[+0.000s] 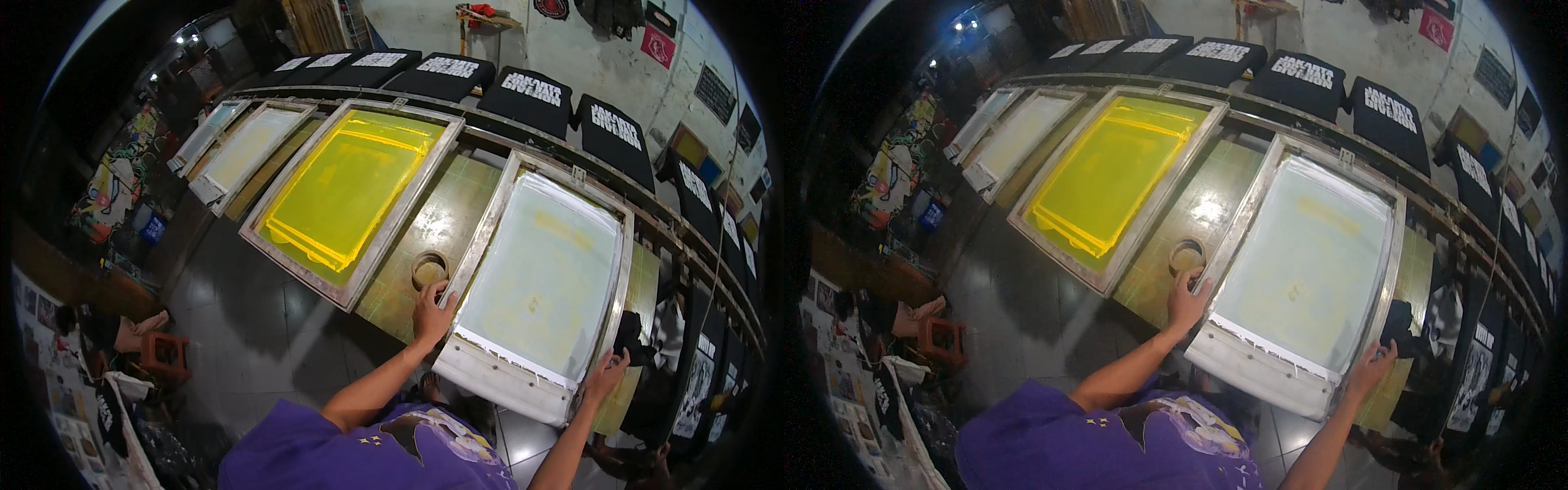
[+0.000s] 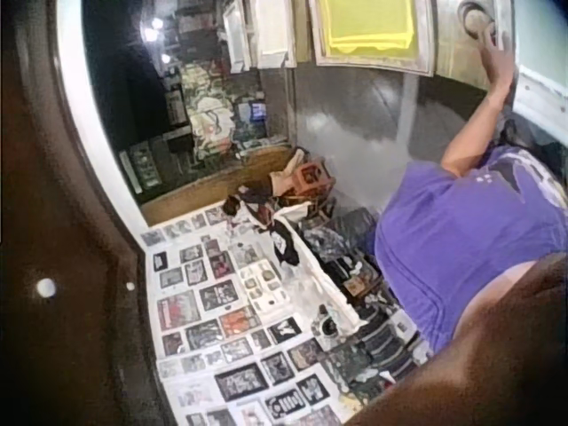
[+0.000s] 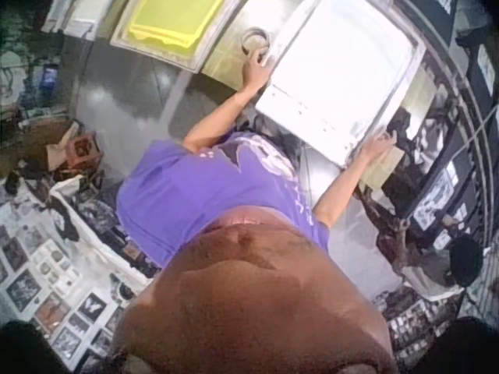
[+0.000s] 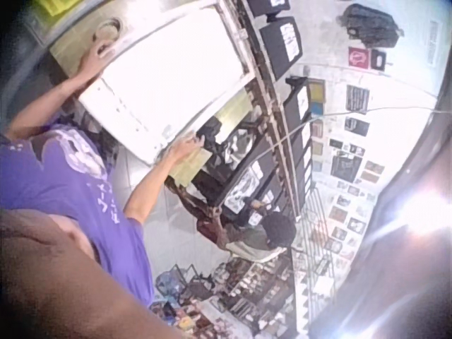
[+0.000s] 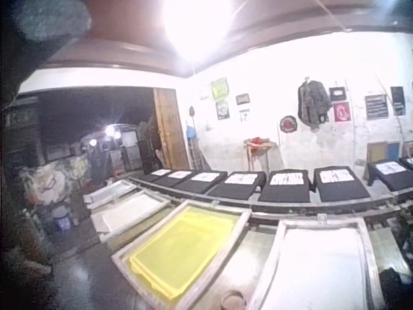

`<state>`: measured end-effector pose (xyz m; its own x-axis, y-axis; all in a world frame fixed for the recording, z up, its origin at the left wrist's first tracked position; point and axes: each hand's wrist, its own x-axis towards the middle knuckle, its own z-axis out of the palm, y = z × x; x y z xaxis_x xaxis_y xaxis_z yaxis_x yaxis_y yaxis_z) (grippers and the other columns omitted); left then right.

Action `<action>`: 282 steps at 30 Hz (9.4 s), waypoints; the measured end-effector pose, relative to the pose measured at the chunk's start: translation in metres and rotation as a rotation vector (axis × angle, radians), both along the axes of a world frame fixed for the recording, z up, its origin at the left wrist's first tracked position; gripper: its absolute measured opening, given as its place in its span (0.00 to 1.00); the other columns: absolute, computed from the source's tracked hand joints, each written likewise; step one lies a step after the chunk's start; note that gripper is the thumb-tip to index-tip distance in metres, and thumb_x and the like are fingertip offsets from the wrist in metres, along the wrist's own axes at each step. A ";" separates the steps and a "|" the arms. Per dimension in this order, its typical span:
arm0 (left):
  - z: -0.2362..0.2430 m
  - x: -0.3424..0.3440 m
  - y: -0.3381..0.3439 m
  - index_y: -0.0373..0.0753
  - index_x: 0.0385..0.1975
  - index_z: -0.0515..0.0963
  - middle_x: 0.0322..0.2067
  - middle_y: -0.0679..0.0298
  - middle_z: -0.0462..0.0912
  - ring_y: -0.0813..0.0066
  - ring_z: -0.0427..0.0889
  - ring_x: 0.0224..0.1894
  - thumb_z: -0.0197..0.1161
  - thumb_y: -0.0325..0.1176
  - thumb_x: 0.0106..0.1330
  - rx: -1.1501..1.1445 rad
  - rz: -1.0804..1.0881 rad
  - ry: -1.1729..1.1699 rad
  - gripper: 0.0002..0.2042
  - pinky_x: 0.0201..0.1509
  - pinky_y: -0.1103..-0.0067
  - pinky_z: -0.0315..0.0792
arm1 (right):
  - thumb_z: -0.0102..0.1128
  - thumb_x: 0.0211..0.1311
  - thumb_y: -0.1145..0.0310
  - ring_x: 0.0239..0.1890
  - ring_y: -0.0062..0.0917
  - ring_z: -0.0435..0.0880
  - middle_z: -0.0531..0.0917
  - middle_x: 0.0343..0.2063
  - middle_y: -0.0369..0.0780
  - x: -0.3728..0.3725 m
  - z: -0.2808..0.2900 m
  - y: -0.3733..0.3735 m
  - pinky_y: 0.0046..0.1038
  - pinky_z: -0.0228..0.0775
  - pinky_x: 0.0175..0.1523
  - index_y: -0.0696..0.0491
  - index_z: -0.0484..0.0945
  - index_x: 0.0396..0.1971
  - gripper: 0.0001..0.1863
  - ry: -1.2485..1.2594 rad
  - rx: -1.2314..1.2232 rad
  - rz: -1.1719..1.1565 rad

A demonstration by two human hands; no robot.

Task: The person positions a screen printing frame over a black t-shirt on a press, then walks to a table to mix purple ink in a container using a spatula. The person returns to the press and applies the ink to the screen mesh with the spatula.

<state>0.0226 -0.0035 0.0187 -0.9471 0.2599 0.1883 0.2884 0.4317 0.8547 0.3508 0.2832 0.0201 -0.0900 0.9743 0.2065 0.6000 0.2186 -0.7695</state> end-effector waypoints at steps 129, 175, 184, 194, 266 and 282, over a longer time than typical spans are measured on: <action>0.006 -0.006 0.006 0.34 0.48 0.82 0.47 0.51 0.84 0.51 0.80 0.52 0.64 0.43 0.69 -0.149 -0.011 -0.065 0.18 0.57 0.64 0.72 | 0.53 0.75 0.55 0.45 0.40 0.79 0.79 0.42 0.47 -0.013 -0.004 0.006 0.36 0.69 0.53 0.61 0.81 0.50 0.22 -0.091 0.025 0.033; 0.197 -0.143 -0.173 0.21 0.61 0.70 0.58 0.31 0.73 0.40 0.70 0.66 0.40 0.77 0.65 -0.777 0.310 -0.091 0.53 0.70 0.63 0.62 | 0.49 0.77 0.52 0.44 0.26 0.81 0.80 0.49 0.45 0.038 0.069 -0.165 0.27 0.73 0.50 0.59 0.69 0.61 0.26 0.453 -0.963 1.378; 0.243 0.036 -0.376 0.24 0.40 0.81 0.36 0.32 0.80 0.39 0.81 0.40 0.42 0.74 0.67 -0.910 0.337 -0.162 0.47 0.51 0.56 0.68 | 0.55 0.71 0.42 0.59 0.42 0.79 0.80 0.56 0.51 0.129 0.068 -0.215 0.38 0.73 0.61 0.62 0.72 0.61 0.37 0.223 -1.394 1.774; 0.137 0.183 -0.574 0.39 0.66 0.67 0.31 0.38 0.79 0.40 0.78 0.36 0.44 0.43 0.80 -0.977 0.252 0.067 0.21 0.43 0.58 0.69 | 0.70 0.61 0.46 0.56 0.34 0.79 0.83 0.52 0.46 0.138 0.061 -0.252 0.34 0.69 0.63 0.59 0.79 0.55 0.34 -0.621 -1.506 1.809; 0.115 0.128 -0.526 0.16 0.49 0.77 0.49 0.27 0.78 0.38 0.76 0.59 0.37 0.81 0.62 -0.715 0.432 -0.320 0.57 0.65 0.60 0.65 | 0.51 0.78 0.59 0.48 0.23 0.80 0.81 0.52 0.45 0.167 0.053 -0.347 0.27 0.72 0.56 0.64 0.69 0.61 0.24 0.271 -0.973 1.175; 0.118 -0.132 -0.171 0.32 0.72 0.60 0.70 0.47 0.64 0.55 0.66 0.71 0.43 0.76 0.66 -0.341 -0.001 -0.364 0.50 0.73 0.64 0.58 | 0.58 0.72 0.52 0.75 0.41 0.58 0.60 0.71 0.58 0.040 0.122 -0.237 0.34 0.47 0.77 0.65 0.52 0.73 0.43 0.724 -0.622 0.389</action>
<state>-0.1093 -0.1744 0.1369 -0.9354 0.2498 -0.2503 -0.0019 0.7041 0.7101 0.3907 0.0464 0.1424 -0.4765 0.8574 -0.1943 -0.0791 -0.2619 -0.9618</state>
